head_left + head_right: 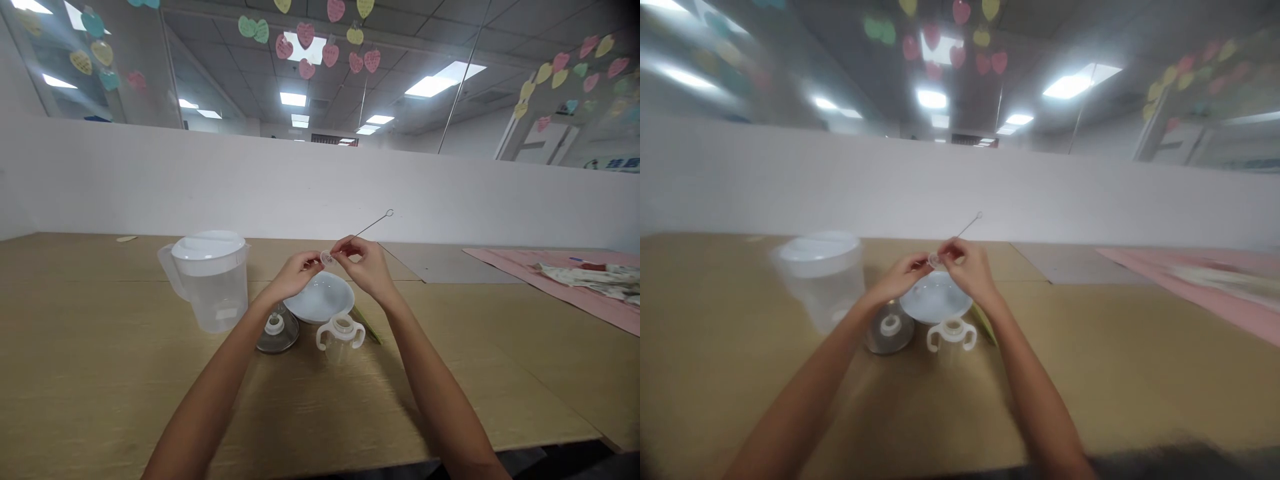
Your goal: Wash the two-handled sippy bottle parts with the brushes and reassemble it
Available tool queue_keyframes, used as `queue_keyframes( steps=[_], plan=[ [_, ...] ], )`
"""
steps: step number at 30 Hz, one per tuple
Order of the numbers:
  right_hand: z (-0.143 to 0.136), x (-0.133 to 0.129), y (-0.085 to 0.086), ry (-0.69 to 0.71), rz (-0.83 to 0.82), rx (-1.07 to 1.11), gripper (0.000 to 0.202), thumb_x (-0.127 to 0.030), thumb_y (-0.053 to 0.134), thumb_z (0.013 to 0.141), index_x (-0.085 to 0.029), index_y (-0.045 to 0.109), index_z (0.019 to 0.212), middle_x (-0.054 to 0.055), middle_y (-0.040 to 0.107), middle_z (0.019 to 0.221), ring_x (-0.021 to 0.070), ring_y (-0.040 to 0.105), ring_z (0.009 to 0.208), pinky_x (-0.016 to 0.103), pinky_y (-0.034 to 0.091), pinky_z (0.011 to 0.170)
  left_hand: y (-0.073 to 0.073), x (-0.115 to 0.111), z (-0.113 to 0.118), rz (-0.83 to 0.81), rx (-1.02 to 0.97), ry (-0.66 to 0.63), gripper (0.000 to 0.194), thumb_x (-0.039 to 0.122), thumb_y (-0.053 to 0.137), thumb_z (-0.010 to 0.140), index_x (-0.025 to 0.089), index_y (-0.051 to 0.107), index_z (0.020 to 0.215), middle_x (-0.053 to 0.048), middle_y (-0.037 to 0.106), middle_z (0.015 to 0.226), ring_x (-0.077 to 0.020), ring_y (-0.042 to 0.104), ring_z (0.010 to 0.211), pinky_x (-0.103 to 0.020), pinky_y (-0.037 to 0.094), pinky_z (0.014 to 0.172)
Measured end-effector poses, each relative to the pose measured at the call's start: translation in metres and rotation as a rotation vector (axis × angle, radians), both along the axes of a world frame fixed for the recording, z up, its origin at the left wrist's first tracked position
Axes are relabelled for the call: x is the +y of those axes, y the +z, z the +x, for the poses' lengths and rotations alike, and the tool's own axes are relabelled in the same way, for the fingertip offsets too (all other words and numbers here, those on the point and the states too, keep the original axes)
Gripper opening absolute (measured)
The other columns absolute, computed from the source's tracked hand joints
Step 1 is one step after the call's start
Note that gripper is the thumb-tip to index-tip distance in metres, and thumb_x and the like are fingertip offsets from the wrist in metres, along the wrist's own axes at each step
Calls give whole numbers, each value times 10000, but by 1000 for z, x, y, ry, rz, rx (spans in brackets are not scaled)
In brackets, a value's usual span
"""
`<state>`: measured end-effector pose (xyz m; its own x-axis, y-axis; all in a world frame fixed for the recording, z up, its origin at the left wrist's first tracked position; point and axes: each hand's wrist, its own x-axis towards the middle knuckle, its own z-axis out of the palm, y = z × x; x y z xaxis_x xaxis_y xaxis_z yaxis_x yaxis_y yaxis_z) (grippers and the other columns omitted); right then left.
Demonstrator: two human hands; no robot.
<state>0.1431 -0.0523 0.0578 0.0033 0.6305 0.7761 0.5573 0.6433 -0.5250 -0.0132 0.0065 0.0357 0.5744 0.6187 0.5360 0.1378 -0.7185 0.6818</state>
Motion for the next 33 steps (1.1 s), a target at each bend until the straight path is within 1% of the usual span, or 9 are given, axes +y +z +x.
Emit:
queue_keyframes(
  steps=[5,9,12,14,19,22,25,30,33],
  plan=[
    [1,1,-1,-57,-49,-62,118,-221,538,710,-183,629,775,3,627,718,106,530,593,227,411,565,1,-2,-2,54,52,53,275,293,450,819,126,625,951,-53,642,848,-162,565,776,-250,435,676],
    [7,-2,3,-59,-74,92,242,-376,506,779,-175,622,848,-28,528,598,73,431,476,204,347,478,2,-7,-3,103,164,105,243,248,454,800,138,637,915,-55,652,917,-163,567,804,-246,434,692],
    [11,-8,7,-48,1,317,434,-500,360,846,-161,595,714,-45,400,473,73,364,422,201,294,426,2,-9,-4,109,249,113,247,247,443,802,141,642,903,-52,655,922,-159,566,781,-247,429,688],
    [11,-11,8,-90,66,410,494,-545,327,848,-165,542,618,-49,357,439,73,337,403,205,272,413,2,-8,-4,102,270,91,261,268,428,815,139,639,899,-52,651,914,-159,564,779,-244,427,684],
    [2,-7,3,-174,90,397,516,-591,328,831,-186,459,540,-49,340,401,79,330,381,218,274,417,2,-4,-5,114,171,89,311,340,358,860,140,592,906,-43,626,841,-159,557,763,-242,421,667],
    [-7,3,-6,-168,92,379,522,-581,284,850,-189,478,565,-47,353,405,87,355,386,225,301,440,4,-8,-3,94,139,22,303,345,351,869,143,576,856,-37,615,820,-157,555,767,-239,415,678],
    [-14,12,-18,-171,65,301,535,-565,260,862,-183,535,608,-30,422,442,104,417,427,234,333,483,5,-14,1,35,75,-43,290,342,351,874,142,556,826,-39,601,812,-141,547,756,-228,410,679],
    [-19,18,-28,-289,101,160,489,-477,258,889,-187,607,707,35,593,683,151,545,672,262,385,656,4,-13,3,-8,40,-16,292,353,365,869,147,538,755,-11,549,717,-105,474,626,-210,381,607],
    [-16,18,-25,-270,135,131,408,-441,308,883,-184,618,818,44,610,796,156,546,744,262,387,686,4,-9,1,-15,51,-10,279,339,365,867,149,539,763,-3,543,721,-97,442,596,-206,366,580]
  ],
)
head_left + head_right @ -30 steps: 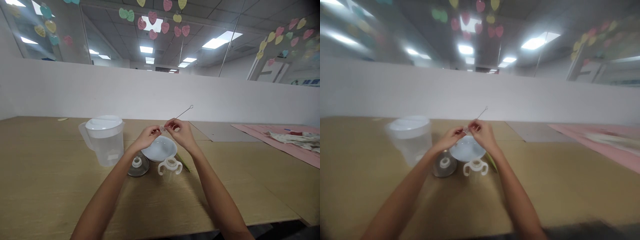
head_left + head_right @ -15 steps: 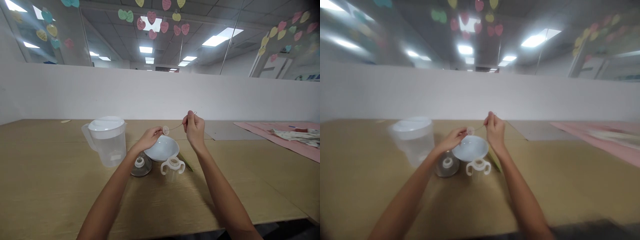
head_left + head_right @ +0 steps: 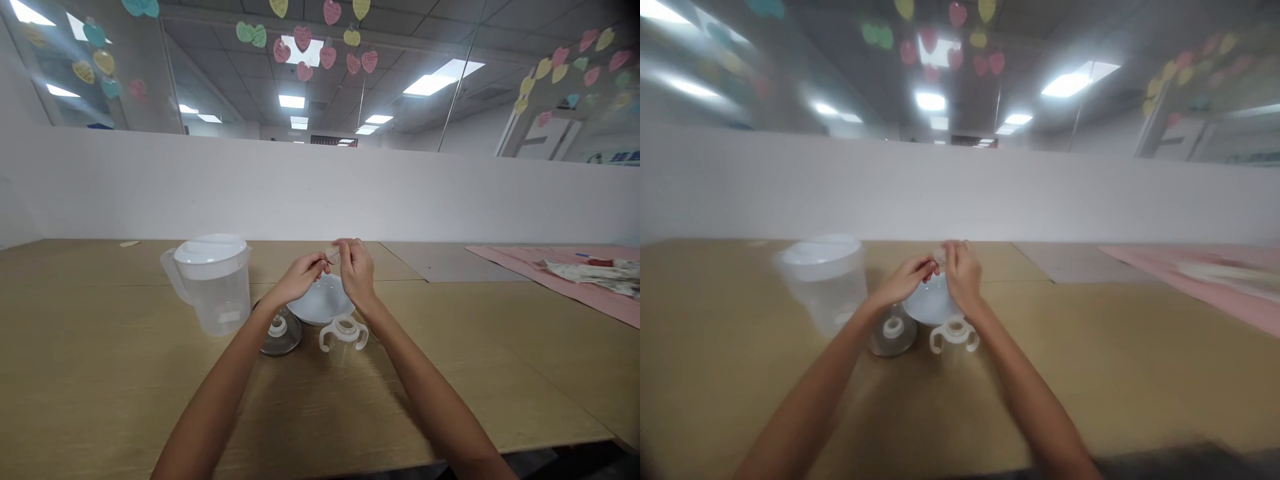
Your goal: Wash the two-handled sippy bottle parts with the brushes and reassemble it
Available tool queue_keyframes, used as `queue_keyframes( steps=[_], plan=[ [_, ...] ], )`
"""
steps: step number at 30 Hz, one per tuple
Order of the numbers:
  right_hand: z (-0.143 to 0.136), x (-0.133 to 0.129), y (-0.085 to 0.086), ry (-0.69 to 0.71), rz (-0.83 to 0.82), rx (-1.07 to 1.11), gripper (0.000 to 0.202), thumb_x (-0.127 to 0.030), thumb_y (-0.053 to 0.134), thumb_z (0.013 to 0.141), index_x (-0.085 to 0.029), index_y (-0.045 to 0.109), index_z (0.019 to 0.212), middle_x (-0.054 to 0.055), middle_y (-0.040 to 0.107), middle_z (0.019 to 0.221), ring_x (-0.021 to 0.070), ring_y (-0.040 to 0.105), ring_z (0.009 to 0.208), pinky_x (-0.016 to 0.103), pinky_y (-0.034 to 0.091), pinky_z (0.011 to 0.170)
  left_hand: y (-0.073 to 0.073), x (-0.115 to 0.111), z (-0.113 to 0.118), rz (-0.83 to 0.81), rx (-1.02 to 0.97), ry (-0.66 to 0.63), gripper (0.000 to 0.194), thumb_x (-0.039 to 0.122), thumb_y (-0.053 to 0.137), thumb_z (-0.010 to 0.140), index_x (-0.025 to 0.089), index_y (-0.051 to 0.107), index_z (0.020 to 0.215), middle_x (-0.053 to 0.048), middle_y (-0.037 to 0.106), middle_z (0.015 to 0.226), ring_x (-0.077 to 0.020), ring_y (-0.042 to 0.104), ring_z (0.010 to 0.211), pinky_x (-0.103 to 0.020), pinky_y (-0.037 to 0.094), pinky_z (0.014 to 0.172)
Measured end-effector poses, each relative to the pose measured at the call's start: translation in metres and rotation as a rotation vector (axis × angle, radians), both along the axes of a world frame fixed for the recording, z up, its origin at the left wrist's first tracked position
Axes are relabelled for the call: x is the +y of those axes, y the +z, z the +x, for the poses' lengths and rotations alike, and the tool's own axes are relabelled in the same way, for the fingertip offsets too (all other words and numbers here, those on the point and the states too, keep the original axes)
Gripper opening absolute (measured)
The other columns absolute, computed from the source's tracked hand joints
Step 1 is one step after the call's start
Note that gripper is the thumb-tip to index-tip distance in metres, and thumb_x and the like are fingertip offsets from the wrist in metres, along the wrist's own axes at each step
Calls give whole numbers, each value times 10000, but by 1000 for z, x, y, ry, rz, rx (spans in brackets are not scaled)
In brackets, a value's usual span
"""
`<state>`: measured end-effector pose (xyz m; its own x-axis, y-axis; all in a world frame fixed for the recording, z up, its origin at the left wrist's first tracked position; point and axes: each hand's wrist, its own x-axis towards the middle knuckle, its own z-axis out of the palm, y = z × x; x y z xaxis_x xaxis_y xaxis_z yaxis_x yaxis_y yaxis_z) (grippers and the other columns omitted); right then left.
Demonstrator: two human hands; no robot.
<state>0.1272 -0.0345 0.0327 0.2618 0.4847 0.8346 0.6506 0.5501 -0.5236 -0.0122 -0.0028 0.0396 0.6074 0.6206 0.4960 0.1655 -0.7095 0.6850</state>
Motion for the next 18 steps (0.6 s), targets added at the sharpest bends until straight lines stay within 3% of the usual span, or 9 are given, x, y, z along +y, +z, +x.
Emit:
queue_keyframes(
  steps=[4,10,14,18],
  plan=[
    [5,2,0,76,-52,75,395,-459,353,862,-175,625,822,2,577,642,133,514,585,245,377,579,1,-1,0,19,13,35,254,304,373,859,146,542,756,-4,549,737,-102,452,621,-208,364,602],
    [0,10,-9,143,-76,70,403,-489,403,826,-179,660,806,19,598,680,149,548,679,271,411,655,4,-6,0,30,13,40,246,302,375,848,149,533,737,-14,568,756,-127,495,680,-225,379,642],
    [14,14,7,180,-57,337,424,-526,436,792,-152,633,761,-33,467,518,80,417,443,213,344,444,7,-11,2,12,49,21,260,293,358,854,149,571,812,-11,573,759,-124,502,680,-221,380,630],
    [62,10,25,196,62,612,348,-480,477,775,-157,560,676,-62,392,484,43,308,351,187,233,326,6,-11,2,22,89,5,270,278,358,849,152,596,868,-19,597,806,-139,532,758,-227,396,673]
  ],
)
